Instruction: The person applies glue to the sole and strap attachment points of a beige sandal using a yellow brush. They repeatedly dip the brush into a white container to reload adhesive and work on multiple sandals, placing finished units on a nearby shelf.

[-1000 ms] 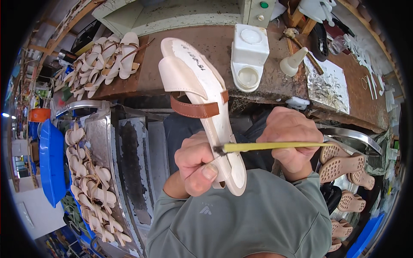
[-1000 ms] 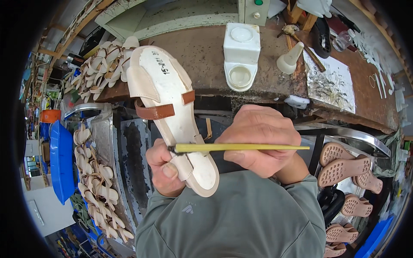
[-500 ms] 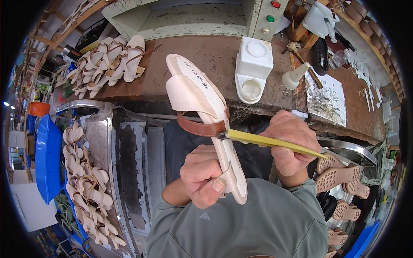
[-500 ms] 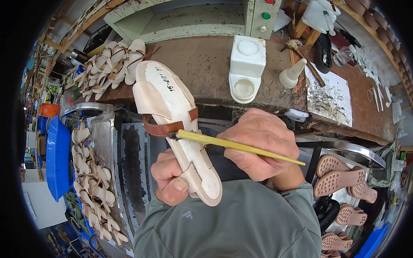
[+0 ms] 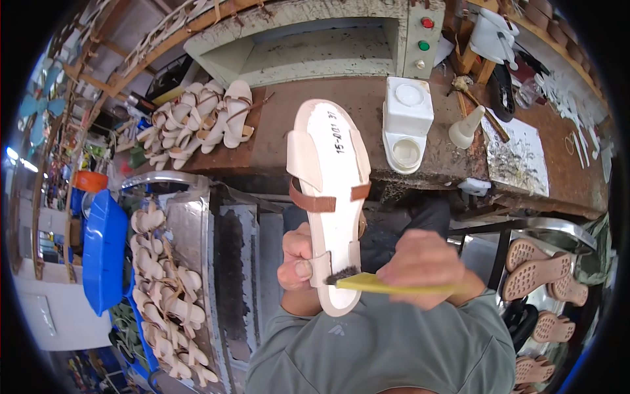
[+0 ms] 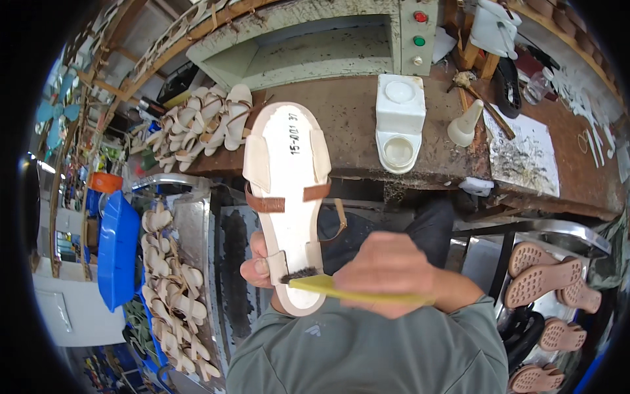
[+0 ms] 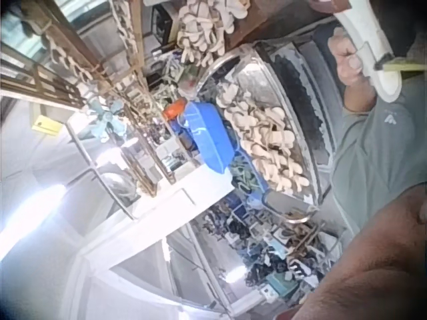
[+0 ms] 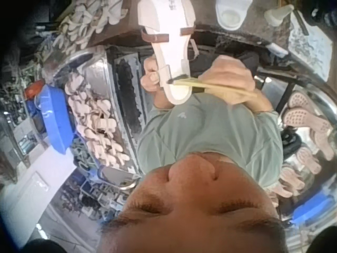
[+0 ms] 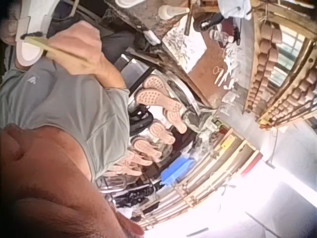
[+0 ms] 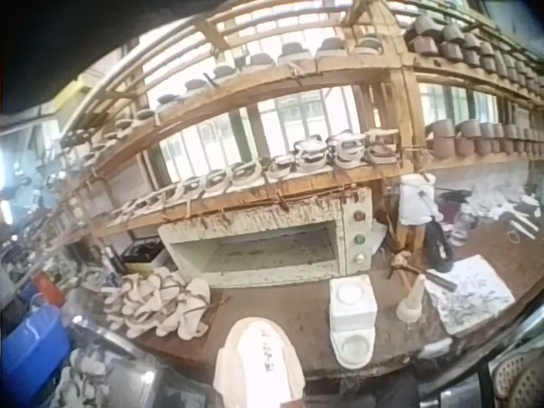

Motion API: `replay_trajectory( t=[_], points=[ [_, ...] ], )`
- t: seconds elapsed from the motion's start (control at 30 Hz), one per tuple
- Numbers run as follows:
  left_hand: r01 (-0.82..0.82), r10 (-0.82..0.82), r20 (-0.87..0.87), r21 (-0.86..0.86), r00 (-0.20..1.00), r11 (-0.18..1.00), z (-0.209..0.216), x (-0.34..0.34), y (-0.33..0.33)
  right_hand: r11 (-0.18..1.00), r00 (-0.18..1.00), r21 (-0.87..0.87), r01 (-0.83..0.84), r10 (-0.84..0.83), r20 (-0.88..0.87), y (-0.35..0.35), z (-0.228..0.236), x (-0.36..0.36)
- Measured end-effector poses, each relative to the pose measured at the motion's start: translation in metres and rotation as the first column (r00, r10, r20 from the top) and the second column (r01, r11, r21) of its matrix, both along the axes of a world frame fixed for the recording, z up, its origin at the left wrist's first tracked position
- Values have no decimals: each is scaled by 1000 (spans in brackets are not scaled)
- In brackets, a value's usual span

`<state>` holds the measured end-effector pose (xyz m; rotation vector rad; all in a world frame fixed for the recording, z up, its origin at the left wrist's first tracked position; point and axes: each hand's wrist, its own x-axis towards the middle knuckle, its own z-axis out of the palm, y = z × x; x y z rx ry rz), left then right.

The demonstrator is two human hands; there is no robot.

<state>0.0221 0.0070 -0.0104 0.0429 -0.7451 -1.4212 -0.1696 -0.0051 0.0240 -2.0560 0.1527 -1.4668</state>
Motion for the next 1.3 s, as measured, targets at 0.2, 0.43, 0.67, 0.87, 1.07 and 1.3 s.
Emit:
replay_trajectory(
  t=[0.2,0.43,0.67,0.87,1.07,1.3],
  points=[
    [41,-72,-110,-263,991,964,6,-15,2,647,937,755,-104,-190,292,-69,28,6],
    [-1,27,162,-157,986,988,-2,18,-3,955,964,-133,264,-267,1,-23,16,1],
    [-173,186,228,-73,956,982,14,17,-28,578,984,816,18,133,-115,-28,-6,-13],
    [-257,299,362,-159,883,953,11,15,-50,407,954,887,-220,280,108,-22,-12,20],
    [-596,713,657,-479,243,644,18,15,-30,508,996,859,61,21,-83,-49,-6,2],
    [-147,38,605,132,796,980,28,-5,-92,605,979,786,130,49,-199,-102,16,-4]
  ],
)
